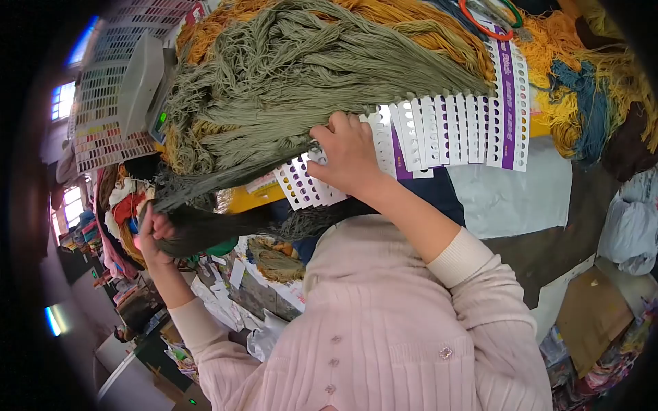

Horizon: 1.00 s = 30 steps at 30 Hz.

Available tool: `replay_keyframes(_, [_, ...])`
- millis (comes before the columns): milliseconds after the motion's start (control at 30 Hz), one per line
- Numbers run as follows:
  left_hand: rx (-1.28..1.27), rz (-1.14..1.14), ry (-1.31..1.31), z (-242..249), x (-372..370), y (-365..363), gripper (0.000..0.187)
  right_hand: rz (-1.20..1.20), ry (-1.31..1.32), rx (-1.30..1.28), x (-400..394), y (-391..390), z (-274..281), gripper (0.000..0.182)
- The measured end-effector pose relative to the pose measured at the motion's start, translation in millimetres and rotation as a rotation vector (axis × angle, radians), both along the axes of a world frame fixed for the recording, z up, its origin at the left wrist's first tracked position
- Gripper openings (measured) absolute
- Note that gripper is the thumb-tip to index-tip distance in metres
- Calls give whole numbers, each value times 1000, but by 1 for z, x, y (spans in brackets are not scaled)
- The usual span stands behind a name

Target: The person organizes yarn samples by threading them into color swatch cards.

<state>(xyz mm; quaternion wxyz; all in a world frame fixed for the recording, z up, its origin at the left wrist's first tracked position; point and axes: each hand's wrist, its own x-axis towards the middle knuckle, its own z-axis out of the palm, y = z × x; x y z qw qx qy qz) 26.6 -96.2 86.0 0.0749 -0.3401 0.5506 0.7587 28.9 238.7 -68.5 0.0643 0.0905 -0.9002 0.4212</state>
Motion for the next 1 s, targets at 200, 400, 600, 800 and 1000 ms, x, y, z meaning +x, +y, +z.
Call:
replay_keyframes(200, [-76,480,348,15,-26,-51,11,6,-16,41,2,-6,2,31])
replay_keyframes(400, [302,-183,135,-9,48,44,37,-11,2,93,5,-12,7,30])
replay_keyframes(600, [600,-274,62,-51,59,156,46,68,52,-253,14,-2,26,19])
replay_keyframes(800, [682,-377,140,-63,61,177,46,181,-909,-1073,34,-11,73,11])
replay_keyframes(1000, [786,-206,116,-56,70,178,51,238,-1010,-1239,30,-2,68,13])
